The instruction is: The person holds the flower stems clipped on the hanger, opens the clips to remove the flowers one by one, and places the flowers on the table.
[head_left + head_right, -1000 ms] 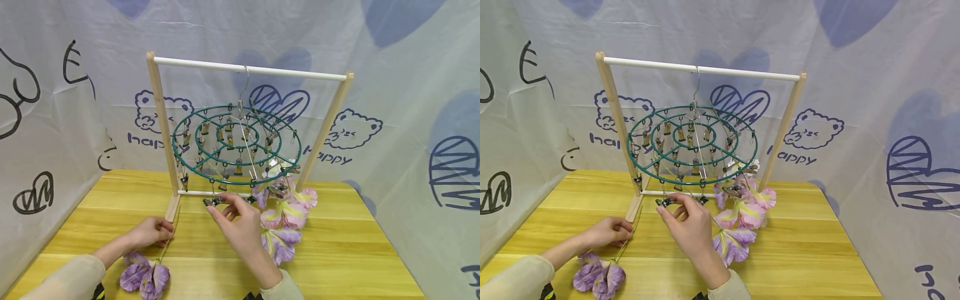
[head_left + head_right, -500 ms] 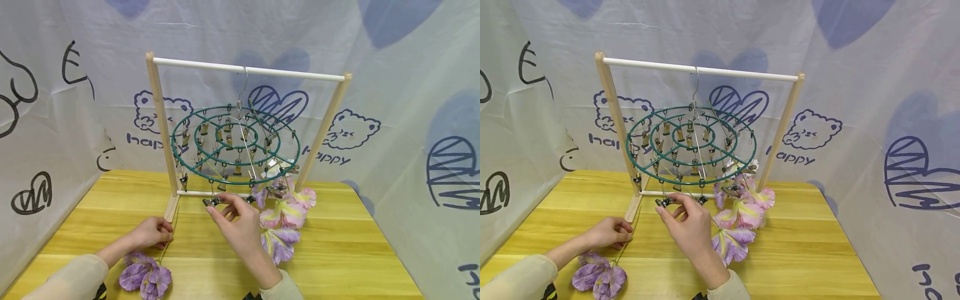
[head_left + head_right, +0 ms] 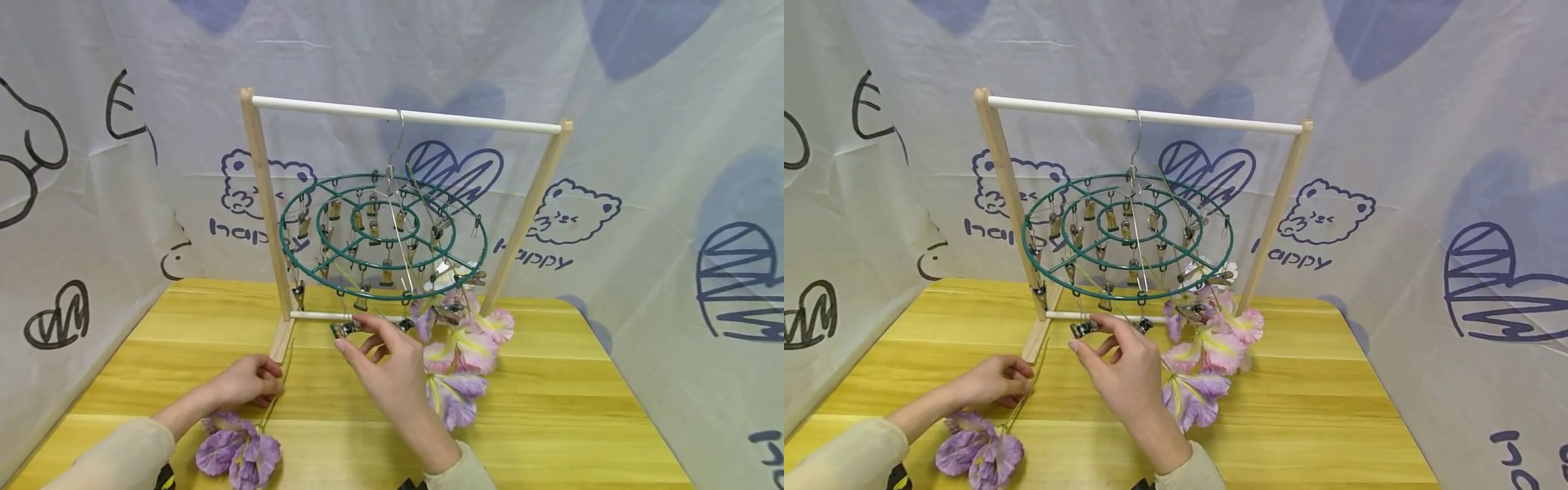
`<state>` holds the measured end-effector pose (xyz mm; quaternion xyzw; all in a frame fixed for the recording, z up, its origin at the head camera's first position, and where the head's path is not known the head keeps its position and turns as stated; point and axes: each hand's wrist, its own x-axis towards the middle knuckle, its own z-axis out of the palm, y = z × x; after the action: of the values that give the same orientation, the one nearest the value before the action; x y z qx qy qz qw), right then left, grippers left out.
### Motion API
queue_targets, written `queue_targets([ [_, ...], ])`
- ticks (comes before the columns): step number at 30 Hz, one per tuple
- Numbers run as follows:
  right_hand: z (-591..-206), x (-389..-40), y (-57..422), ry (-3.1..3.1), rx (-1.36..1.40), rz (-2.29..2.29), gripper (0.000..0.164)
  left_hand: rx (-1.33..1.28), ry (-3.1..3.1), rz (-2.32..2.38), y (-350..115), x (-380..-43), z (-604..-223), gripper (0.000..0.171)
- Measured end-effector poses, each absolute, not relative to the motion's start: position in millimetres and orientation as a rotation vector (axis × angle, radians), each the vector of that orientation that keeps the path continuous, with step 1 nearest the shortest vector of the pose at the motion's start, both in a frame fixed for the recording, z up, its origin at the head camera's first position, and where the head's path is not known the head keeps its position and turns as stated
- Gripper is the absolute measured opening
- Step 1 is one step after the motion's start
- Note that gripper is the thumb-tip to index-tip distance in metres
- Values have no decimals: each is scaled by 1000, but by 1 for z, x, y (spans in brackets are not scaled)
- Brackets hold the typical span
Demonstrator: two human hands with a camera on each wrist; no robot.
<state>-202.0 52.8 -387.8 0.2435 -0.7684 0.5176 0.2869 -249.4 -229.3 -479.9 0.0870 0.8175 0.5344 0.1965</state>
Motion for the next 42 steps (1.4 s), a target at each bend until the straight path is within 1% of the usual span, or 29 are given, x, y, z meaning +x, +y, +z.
queue_targets([
  [6,-387,-200,53,-2090,670,1420,36,286,2315,1464,-233,-248,-469,42],
  [11,-386,-197,54,-2080,687,1438,33,340,2407,1445,-232,-246,-454,47],
  [20,-379,-186,58,-1978,751,1453,32,371,2485,1568,-222,-235,-424,52],
  [30,-371,-177,71,-1805,850,1399,30,297,2363,1986,-200,-207,-404,49],
  [33,-369,-176,76,-1757,872,1377,31,281,2387,2100,-188,-197,-402,46],
  [38,-369,-176,86,-1705,862,1362,30,268,2477,2233,-167,-182,-399,39],
  [42,-373,-180,93,-1672,839,1357,29,280,2542,2332,-151,-172,-396,37],
])
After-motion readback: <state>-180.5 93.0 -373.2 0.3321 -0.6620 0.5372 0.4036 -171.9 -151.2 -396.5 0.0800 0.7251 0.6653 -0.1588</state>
